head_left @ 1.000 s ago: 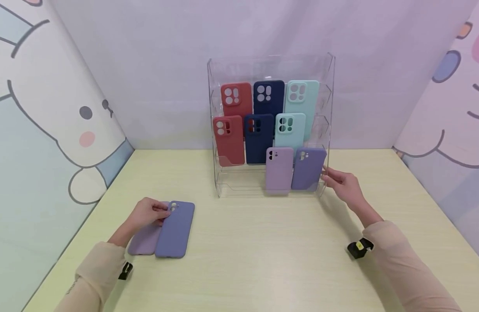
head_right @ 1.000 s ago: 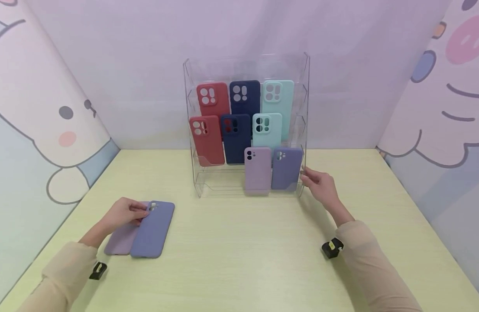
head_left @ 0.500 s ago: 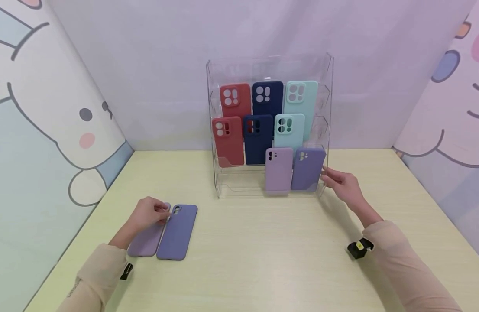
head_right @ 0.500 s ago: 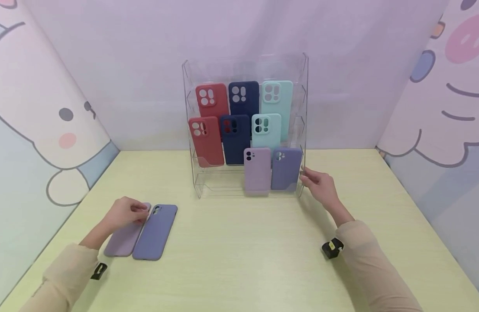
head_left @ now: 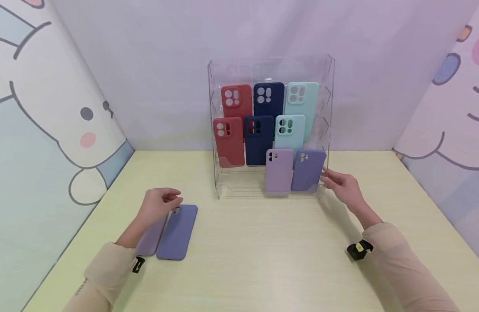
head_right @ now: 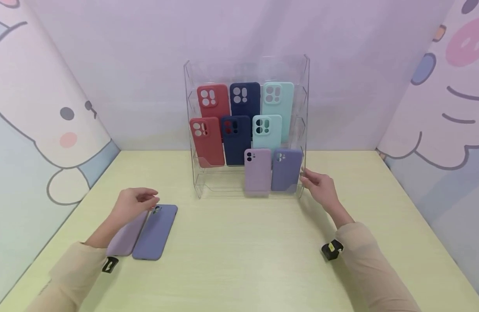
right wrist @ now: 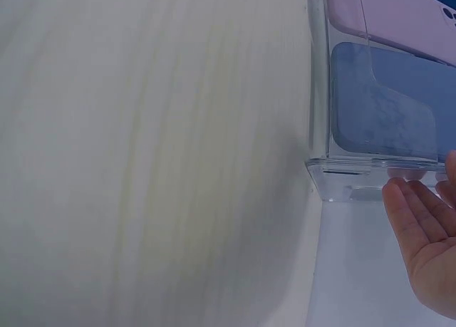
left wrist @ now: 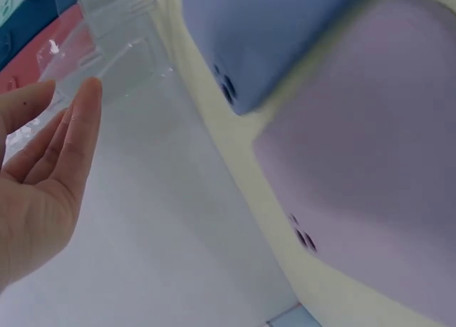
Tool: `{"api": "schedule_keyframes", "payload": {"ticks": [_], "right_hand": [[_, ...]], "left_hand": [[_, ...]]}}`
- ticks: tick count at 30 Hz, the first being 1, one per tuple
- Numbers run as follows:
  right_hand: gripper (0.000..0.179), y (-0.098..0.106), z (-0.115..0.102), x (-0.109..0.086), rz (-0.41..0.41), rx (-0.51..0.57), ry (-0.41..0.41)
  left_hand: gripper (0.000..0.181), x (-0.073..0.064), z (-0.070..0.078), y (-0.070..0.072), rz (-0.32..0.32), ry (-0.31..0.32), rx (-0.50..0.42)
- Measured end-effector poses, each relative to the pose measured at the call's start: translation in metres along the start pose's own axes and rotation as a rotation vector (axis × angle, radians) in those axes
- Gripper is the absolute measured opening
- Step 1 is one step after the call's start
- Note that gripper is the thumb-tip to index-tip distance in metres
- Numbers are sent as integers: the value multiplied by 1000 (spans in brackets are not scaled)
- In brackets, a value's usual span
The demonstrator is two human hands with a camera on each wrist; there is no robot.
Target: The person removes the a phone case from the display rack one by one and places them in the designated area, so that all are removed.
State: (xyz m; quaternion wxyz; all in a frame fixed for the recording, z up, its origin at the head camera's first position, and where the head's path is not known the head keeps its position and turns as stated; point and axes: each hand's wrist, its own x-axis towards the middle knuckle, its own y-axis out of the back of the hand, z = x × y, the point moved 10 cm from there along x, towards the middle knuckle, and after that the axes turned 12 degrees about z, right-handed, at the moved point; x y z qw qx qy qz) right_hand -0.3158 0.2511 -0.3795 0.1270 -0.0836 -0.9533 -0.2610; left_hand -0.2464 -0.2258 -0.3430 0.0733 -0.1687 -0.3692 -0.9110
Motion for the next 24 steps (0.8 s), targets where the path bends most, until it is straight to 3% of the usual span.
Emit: {"api": "schedule_keyframes", "payload": {"ticks": [16,23,24], "right_hand": [[43,0,-3,-1,-2,4,11],[43,-1,-4,-1,-12,47,10],[43,-1,-4,-1,-13,59,10]], "left_hand": [[26,27,52,-43,-50,-8,-248],[25,31,101,-48,-54,-39,-279],[25,33,102,-51,-53,-43,-290]]}}
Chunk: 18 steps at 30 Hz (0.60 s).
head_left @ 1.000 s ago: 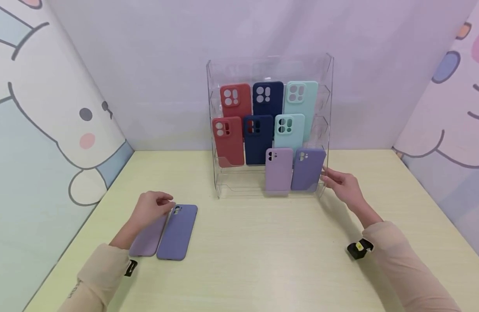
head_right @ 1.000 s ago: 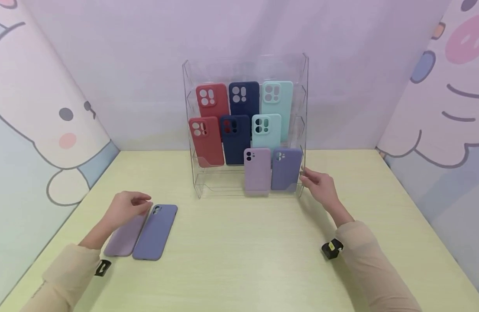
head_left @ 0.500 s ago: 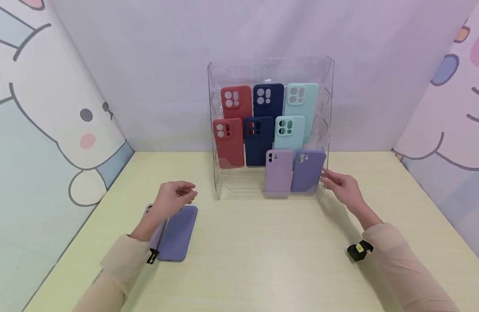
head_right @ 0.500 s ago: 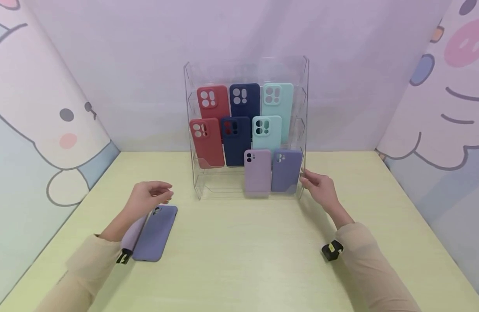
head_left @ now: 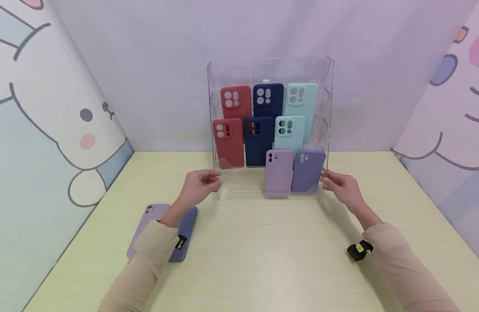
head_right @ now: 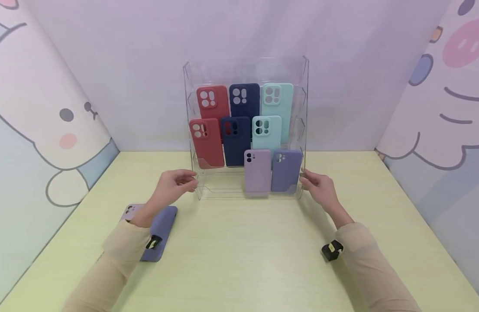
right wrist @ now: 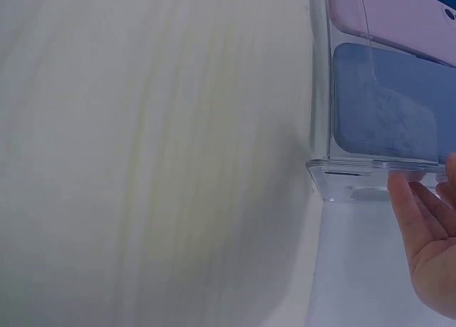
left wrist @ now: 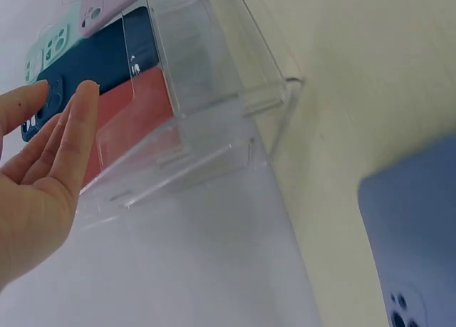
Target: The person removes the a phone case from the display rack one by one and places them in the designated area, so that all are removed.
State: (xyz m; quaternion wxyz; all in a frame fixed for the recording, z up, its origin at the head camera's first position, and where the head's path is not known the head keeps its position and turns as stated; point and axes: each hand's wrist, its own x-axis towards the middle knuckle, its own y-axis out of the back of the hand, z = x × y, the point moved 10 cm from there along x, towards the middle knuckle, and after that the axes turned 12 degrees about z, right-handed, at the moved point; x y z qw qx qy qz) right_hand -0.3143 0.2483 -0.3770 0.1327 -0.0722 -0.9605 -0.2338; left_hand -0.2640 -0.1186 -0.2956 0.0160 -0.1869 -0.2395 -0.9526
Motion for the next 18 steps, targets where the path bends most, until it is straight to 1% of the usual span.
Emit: {"api": "schedule_keyframes", "payload": {"ticks": [3,6,10,14,18], "right_hand": [[43,0,0,0,-1,28,1],[42,-1,0,0,-1,40,3],[42,-1,0,-1,-1,51,-2],[42,-1,0,-1,3,55,-6],[42,-1,0,-2,4,60,-16]], "left_hand": [[26,9,-10,-13,-7,-9,-32],[27,20,-27,-26,-9,2,-46],[28,29,-28,-39,-15,29,-53],[30,37,-32,-52,-28,70,-102],[32,43,-34,-65,-47,91,-140]]}}
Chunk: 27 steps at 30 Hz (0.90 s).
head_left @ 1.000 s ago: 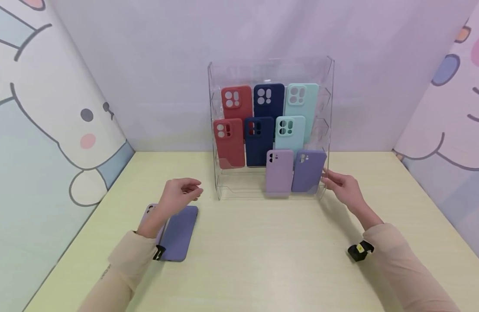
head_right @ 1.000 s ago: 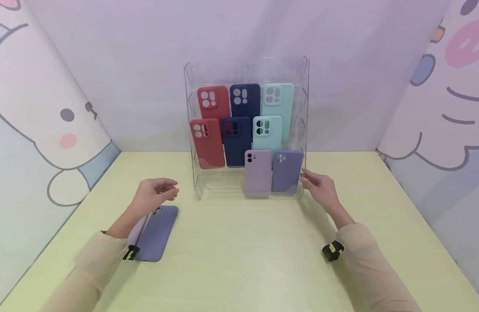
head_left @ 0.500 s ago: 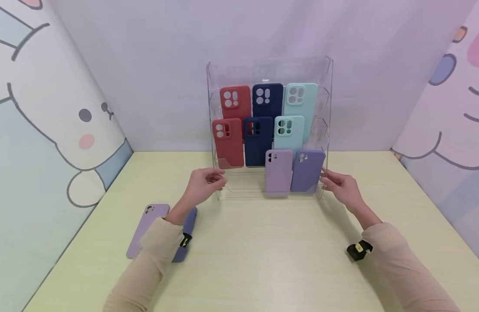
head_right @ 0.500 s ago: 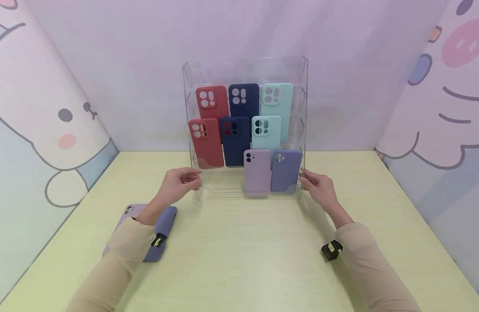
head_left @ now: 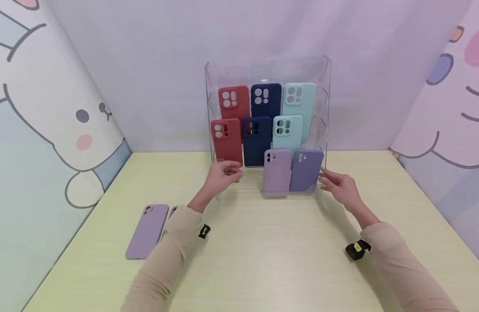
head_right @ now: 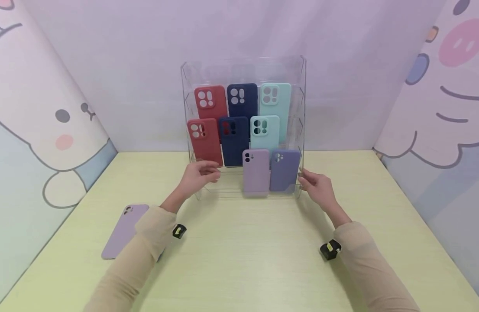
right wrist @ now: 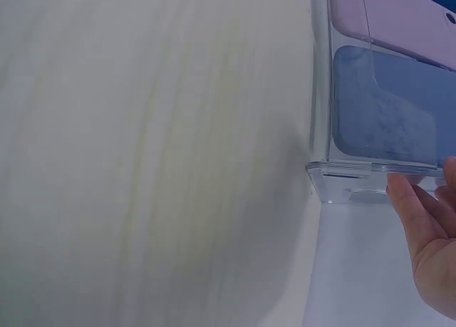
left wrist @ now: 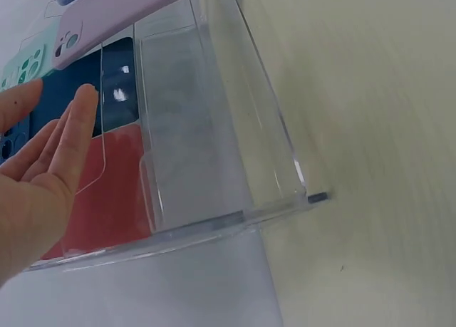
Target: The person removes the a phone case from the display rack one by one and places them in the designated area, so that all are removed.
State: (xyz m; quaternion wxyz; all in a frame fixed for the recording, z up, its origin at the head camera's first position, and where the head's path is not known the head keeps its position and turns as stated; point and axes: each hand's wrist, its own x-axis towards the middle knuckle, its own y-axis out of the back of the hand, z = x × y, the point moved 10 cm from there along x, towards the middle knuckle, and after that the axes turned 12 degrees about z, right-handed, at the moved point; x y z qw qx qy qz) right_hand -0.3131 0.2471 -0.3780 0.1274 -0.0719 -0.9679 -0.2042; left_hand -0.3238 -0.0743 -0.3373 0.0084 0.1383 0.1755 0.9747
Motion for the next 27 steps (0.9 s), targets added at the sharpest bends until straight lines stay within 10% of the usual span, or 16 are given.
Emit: {"api": "schedule_keyframes", "payload": {"ticks": [16,27], "right_hand": [[42,0,-2,-2,1,7,-11],[43,1,-6,-4,-2,-3,-2]], "left_hand": [[40,17,-3,-52,-51,8,-13],[38,19,4,-63,20,-16,51]]}}
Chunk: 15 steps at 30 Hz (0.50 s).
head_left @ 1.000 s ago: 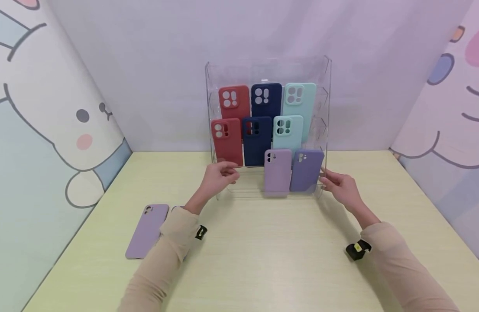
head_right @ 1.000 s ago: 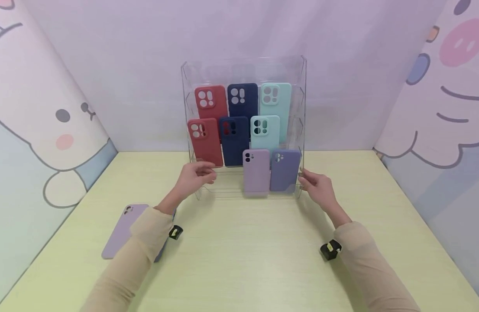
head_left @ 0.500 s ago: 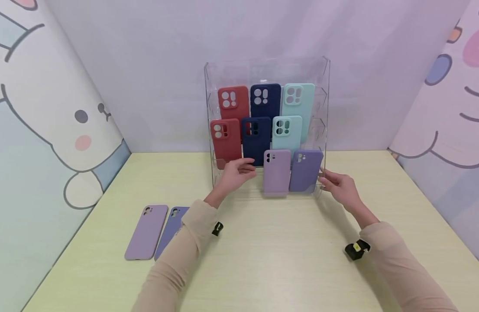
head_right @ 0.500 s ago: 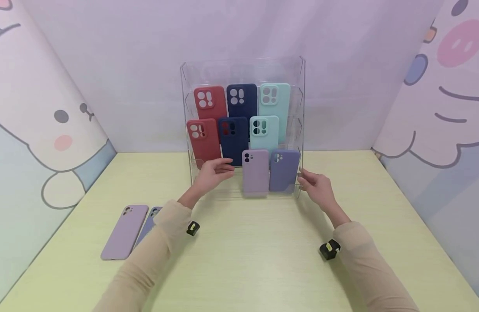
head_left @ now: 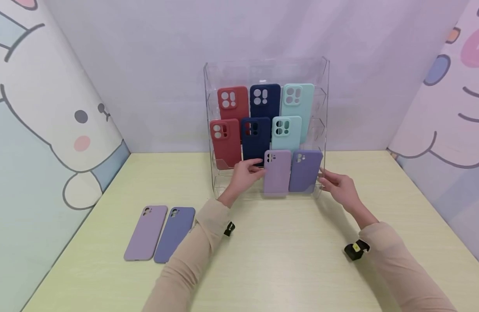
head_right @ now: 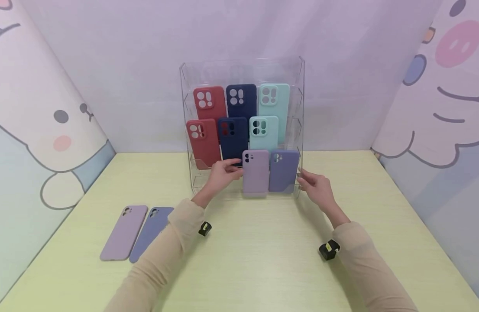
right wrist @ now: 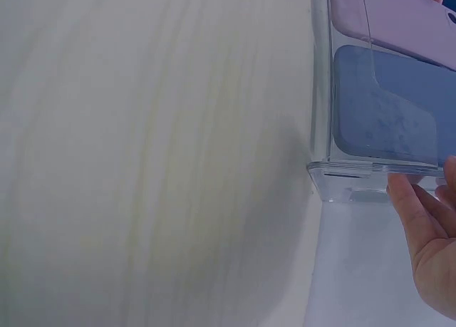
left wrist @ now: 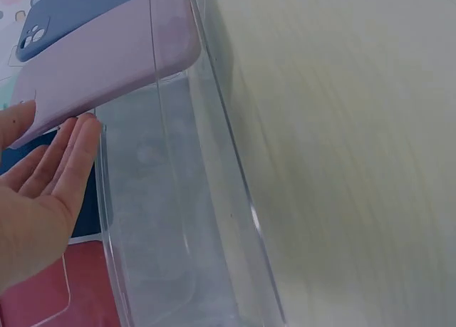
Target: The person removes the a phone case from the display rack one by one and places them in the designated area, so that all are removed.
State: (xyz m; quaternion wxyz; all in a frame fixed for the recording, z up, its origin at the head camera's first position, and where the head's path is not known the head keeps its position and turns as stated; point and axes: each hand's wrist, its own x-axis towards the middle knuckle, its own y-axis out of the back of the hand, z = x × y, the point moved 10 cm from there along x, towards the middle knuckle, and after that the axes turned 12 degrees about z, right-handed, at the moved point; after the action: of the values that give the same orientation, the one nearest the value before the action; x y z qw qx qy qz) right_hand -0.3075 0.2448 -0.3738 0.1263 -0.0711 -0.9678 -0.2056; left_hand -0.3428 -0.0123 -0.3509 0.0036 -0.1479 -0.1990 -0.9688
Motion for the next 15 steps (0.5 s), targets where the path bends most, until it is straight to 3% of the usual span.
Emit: {"api": "schedule_keyframes", "payload": {"ticks": [5,15], "right_hand": [[42,1,0,0,5,2,2],[41,0,-1,0,6,15,15]], "left_hand": [[29,1,4,-2,32,-39,48],[15,-1,12,-7,51,-91,39]]}}
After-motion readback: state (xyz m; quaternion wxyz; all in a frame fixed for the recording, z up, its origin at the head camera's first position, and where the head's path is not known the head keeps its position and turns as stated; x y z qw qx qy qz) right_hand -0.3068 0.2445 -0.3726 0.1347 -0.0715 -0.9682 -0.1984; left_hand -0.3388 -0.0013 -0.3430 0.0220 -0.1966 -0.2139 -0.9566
